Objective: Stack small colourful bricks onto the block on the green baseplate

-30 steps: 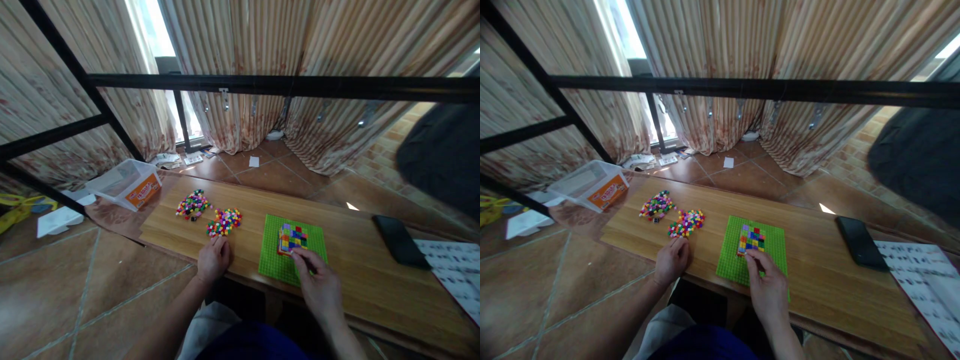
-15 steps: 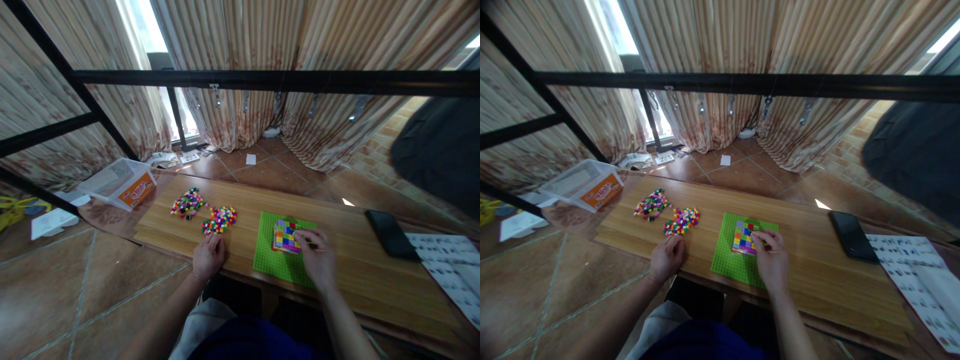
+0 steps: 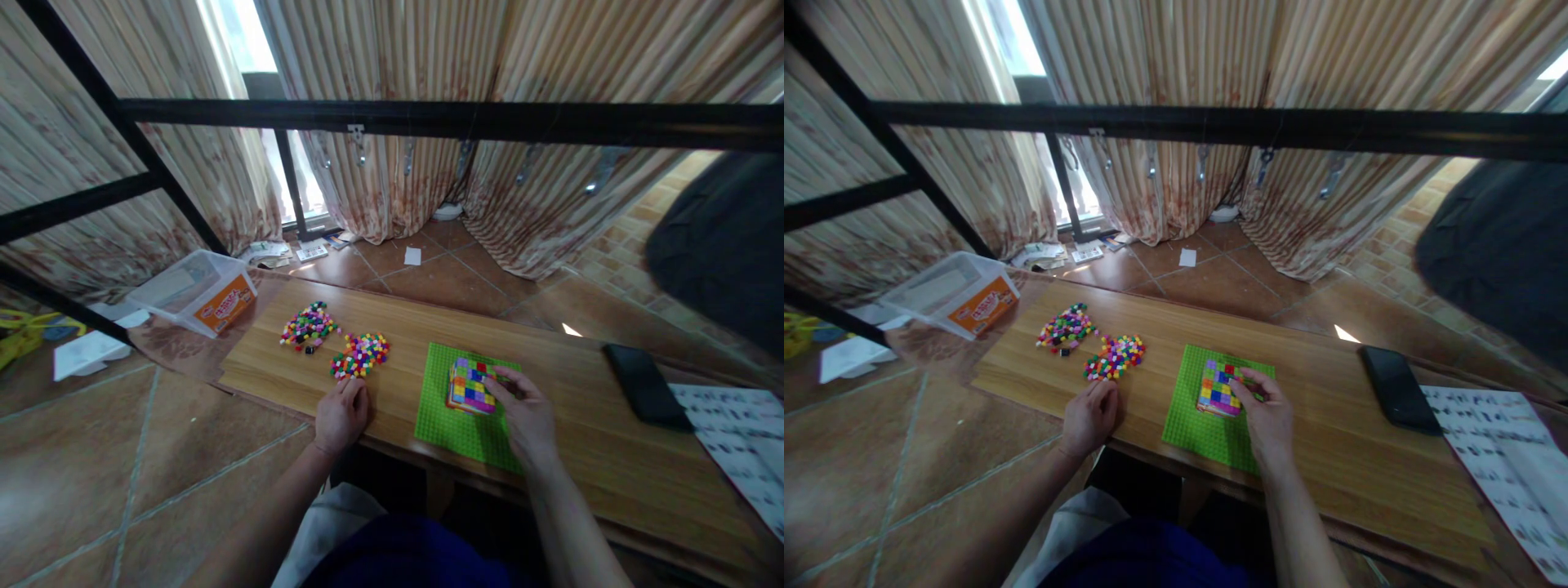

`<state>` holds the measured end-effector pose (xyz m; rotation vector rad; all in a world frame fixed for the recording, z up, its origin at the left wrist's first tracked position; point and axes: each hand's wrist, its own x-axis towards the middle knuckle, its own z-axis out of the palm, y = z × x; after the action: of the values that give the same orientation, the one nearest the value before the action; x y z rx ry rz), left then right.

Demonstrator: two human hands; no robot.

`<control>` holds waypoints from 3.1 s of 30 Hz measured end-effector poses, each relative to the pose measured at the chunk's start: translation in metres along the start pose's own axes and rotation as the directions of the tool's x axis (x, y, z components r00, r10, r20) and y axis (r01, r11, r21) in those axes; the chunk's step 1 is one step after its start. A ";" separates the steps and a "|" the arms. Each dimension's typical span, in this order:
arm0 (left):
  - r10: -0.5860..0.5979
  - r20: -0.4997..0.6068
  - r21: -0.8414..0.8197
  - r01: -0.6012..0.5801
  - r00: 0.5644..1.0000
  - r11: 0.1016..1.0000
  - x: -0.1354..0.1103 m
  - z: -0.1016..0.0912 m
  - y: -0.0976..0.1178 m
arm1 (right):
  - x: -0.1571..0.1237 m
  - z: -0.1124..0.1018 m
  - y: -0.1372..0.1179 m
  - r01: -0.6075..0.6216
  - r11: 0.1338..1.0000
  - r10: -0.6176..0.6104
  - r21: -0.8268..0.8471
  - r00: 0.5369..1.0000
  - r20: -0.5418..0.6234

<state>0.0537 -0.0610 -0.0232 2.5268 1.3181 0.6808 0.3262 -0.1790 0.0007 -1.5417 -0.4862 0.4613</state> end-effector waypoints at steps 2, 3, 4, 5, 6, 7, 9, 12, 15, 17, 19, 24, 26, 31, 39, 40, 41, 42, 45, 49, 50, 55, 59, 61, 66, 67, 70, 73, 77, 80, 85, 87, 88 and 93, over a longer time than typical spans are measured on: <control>0.006 -0.001 -0.006 -0.006 1.000 1.000 0.000 0.000 0.000 | 0.000 0.001 -0.001 -0.044 0.997 0.043 0.063 0.999 0.021; 0.009 -0.003 -0.011 -0.009 1.000 1.000 0.000 0.001 0.000 | 0.000 0.001 -0.001 -0.059 0.994 0.057 0.090 0.998 0.024; 0.011 -0.006 -0.018 -0.011 1.000 1.000 -0.001 0.001 0.000 | 0.000 0.002 -0.002 -0.066 0.992 0.064 0.112 0.998 0.021; 0.014 -0.008 -0.026 -0.014 1.000 1.000 -0.001 0.001 0.000 | 0.000 0.002 -0.002 -0.071 0.989 0.070 0.131 0.997 0.016; 0.016 -0.009 -0.033 -0.016 1.000 0.999 -0.001 0.000 0.000 | 0.000 0.002 -0.002 -0.079 0.986 0.078 0.149 0.997 0.015; 0.018 -0.010 -0.038 -0.019 1.000 0.999 -0.001 0.000 0.000 | 0.001 0.002 -0.002 -0.090 0.982 0.088 0.167 0.996 0.020; 0.022 -0.011 -0.043 -0.022 1.000 0.999 -0.001 0.000 0.000 | 0.003 0.001 -0.001 -0.121 0.974 0.114 0.194 0.992 0.045; 0.022 -0.020 -0.041 -0.023 1.000 0.999 -0.001 -0.001 0.001 | 0.005 0.000 -0.002 -0.168 0.961 0.152 0.218 0.984 0.088; 0.023 -0.030 -0.030 -0.024 0.999 0.999 -0.001 -0.001 0.001 | 0.006 0.000 -0.004 -0.205 0.949 0.181 0.240 0.977 0.116; 0.024 -0.033 -0.024 -0.024 0.999 0.999 -0.001 -0.001 0.002 | 0.006 0.001 -0.006 -0.226 0.941 0.197 0.252 0.971 0.135; 0.022 -0.031 -0.023 -0.023 0.999 0.999 -0.001 -0.001 0.002 | 0.006 0.002 -0.008 -0.241 0.938 0.207 0.250 0.966 0.155; 0.017 -0.019 -0.007 -0.018 1.000 1.000 -0.001 0.000 0.002 | 0.010 0.003 -0.011 -0.271 0.940 0.238 0.209 0.956 0.172; 0.014 -0.019 -0.003 -0.014 1.000 1.000 -0.001 0.000 0.002 | 0.011 0.003 -0.011 -0.275 0.941 0.243 0.198 0.955 0.172; 0.012 -0.022 -0.025 -0.013 1.000 1.000 -0.001 0.000 0.002 | 0.013 0.002 -0.011 -0.274 0.946 0.241 0.174 0.952 0.189; 0.013 -0.019 -0.024 -0.013 1.000 1.000 -0.002 0.001 0.001 | 0.017 0.000 -0.006 -0.241 0.962 0.214 0.125 0.956 0.199; 0.014 -0.018 -0.021 -0.015 1.000 1.000 -0.002 0.001 0.001 | 0.018 0.000 -0.006 -0.236 0.964 0.210 0.119 0.957 0.201; 0.014 -0.018 -0.015 -0.014 1.000 1.000 -0.002 0.001 0.001 | 0.019 0.000 -0.005 -0.232 0.966 0.206 0.116 0.957 0.203; 0.012 -0.019 -0.007 -0.012 1.000 1.000 -0.001 0.001 0.001 | 0.019 0.000 -0.005 -0.228 0.967 0.202 0.114 0.958 0.206; 0.010 -0.028 0.001 -0.010 1.000 1.000 -0.001 0.000 0.002 | 0.018 -0.001 -0.006 -0.224 0.967 0.194 0.121 0.956 0.220; 0.024 -0.036 -0.022 -0.025 0.999 0.999 -0.001 0.000 0.001 | 0.015 -0.009 -0.007 -0.235 0.958 0.196 0.163 0.954 0.227; 0.024 -0.038 -0.026 -0.025 0.999 0.999 -0.001 0.000 0.001 | 0.014 -0.012 -0.007 -0.238 0.954 0.197 0.181 0.956 0.215; 0.011 -0.032 -0.026 -0.012 0.999 1.000 -0.001 0.002 0.001 | 0.010 -0.029 -0.007 -0.211 0.945 0.193 0.249 0.977 0.092; -0.006 -0.023 -0.013 0.005 1.000 1.000 -0.002 0.002 0.002 | -0.005 -0.023 -0.025 -0.096 0.964 0.112 0.247 0.992 -0.054; -0.007 -0.020 -0.006 0.007 1.000 1.000 -0.002 0.002 0.002 | -0.020 -0.009 -0.040 0.016 0.985 0.003 0.171 0.993 -0.115; 0.013 -0.028 0.004 -0.013 1.000 1.000 -0.003 0.002 0.003 | -0.063 0.036 -0.060 0.115 0.991 -0.102 -0.071 0.981 0.166; 0.019 -0.030 0.002 -0.019 0.999 1.000 -0.003 0.002 0.003 | -0.070 0.045 -0.058 0.144 0.984 -0.116 -0.105 0.964 0.239; 0.022 -0.028 -0.012 -0.022 0.999 1.000 -0.003 0.002 0.003 | -0.080 0.070 -0.042 0.244 0.954 -0.148 -0.176 0.890 0.431; 0.020 -0.025 -0.021 -0.021 0.999 1.000 -0.004 0.002 0.003 | -0.076 0.095 -0.021 0.403 0.868 -0.214 -0.291 0.831 0.514; 0.027 -0.010 -0.024 -0.028 1.000 0.999 -0.004 0.001 0.003 | -0.059 0.122 -0.001 0.525 0.746 -0.273 -0.409 0.802 0.531; 0.022 0.002 -0.023 -0.022 1.000 0.999 -0.004 0.001 0.003 | -0.048 0.137 0.005 0.558 0.699 -0.292 -0.446 0.793 0.534; 0.014 -0.001 -0.039 -0.014 1.000 0.999 -0.005 0.001 0.003 | -0.039 0.155 0.012 0.610 0.610 -0.317 -0.507 0.773 0.549; 0.016 -0.003 -0.052 -0.016 1.000 0.998 -0.005 0.002 0.003 | -0.038 0.159 0.015 0.624 0.578 -0.325 -0.525 0.767 0.554; 0.018 -0.003 -0.058 -0.018 1.000 0.998 -0.005 0.003 0.003 | -0.038 0.160 0.016 0.632 0.564 -0.329 -0.532 0.763 0.557; 0.022 -0.001 -0.077 -0.022 1.000 0.997 -0.005 0.004 0.001 | -0.040 0.159 0.016 0.670 0.516 -0.343 -0.534 0.733 0.588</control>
<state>0.0541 -0.0652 -0.0276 2.4841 1.2414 0.7218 0.2035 -0.0708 -0.0199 -1.9260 -1.5988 0.0841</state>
